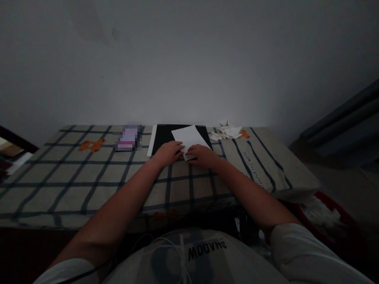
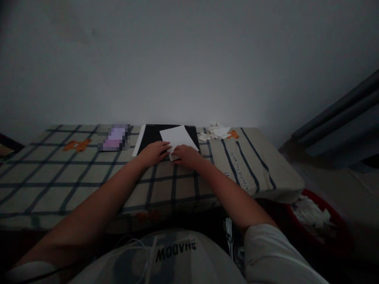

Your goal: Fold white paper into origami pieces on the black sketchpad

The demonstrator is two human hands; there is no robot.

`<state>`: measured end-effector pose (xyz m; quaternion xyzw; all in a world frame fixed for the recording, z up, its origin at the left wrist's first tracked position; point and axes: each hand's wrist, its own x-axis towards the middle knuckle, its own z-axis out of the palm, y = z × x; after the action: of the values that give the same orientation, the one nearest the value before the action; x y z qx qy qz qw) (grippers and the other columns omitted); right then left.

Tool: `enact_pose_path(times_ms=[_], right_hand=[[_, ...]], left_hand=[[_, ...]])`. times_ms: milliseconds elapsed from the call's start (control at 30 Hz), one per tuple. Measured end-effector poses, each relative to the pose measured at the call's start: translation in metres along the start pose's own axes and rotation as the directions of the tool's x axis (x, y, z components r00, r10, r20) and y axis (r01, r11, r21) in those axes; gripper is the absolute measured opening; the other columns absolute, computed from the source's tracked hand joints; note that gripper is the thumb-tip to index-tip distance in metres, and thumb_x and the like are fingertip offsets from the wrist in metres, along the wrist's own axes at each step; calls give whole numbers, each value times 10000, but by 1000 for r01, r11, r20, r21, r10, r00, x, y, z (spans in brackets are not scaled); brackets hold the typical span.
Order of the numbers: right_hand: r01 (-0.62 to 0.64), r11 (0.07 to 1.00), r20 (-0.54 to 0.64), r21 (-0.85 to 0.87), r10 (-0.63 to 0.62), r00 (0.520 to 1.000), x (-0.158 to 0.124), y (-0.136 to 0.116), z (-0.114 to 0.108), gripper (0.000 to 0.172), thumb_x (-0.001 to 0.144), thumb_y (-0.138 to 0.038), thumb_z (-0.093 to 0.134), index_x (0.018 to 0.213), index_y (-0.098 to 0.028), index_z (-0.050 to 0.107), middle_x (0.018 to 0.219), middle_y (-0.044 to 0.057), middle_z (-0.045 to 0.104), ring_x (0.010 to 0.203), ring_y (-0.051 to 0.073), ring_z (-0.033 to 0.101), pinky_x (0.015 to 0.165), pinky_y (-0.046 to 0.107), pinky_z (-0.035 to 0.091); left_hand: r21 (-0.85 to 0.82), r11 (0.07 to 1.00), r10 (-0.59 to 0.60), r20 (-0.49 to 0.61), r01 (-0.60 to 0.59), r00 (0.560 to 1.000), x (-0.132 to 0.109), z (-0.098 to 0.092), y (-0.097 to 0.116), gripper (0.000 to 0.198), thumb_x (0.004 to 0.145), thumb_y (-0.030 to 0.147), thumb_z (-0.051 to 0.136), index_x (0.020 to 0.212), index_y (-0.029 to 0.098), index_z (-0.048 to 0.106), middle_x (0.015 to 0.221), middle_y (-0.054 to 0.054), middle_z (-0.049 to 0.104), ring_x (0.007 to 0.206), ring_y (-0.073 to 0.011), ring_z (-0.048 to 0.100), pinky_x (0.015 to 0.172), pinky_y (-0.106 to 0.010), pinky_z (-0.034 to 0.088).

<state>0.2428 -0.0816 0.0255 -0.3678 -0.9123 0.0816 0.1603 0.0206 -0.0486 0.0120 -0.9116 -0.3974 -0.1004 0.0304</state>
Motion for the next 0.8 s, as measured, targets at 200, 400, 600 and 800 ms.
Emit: enact_pose_path(times_ms=[200, 400, 600, 800], right_hand=[[-3, 987, 113, -162, 22, 993, 4, -11, -4, 253, 950, -228, 537, 1113, -159, 718, 1135, 117, 700, 1083, 230, 614, 901, 332, 462], [-204, 979, -111, -29, 200, 974, 21, 5, -7, 185, 889, -218, 581, 894, -150, 753, 900, 108, 747, 837, 215, 663, 780, 314, 466], [-229, 840, -472, 491, 478, 741, 53, 30, -21, 189, 845, -288, 584, 899, -171, 722, 832, 54, 734, 777, 187, 663, 750, 303, 499], [-40, 559, -344, 828, 563, 752, 63, 33, 5, 325, 807, -475, 598, 952, -194, 670, 862, 25, 706, 752, 153, 654, 695, 276, 536]], left_hand=[[-46, 999, -13, 41, 15, 999, 0, -4, -4, 421, 956, 345, 465, 1295, 163, 636, 1404, -114, 581, 1269, -270, 544, 1071, -408, 431], [-321, 924, -294, -255, 206, 921, 5, -18, 3, 334, 906, 312, 531, 1181, 170, 659, 1203, -113, 673, 1149, -270, 595, 1009, -407, 467], [-952, 228, -786, -58, 202, 615, 45, -23, 6, 247, 824, 325, 646, 1011, 178, 582, 1013, -77, 654, 872, -191, 650, 750, -334, 568], [-930, -364, -510, 247, 54, 824, 54, -3, 11, 443, 895, 576, 542, 1133, 208, 602, 1212, -137, 673, 1029, -241, 683, 873, -390, 562]])
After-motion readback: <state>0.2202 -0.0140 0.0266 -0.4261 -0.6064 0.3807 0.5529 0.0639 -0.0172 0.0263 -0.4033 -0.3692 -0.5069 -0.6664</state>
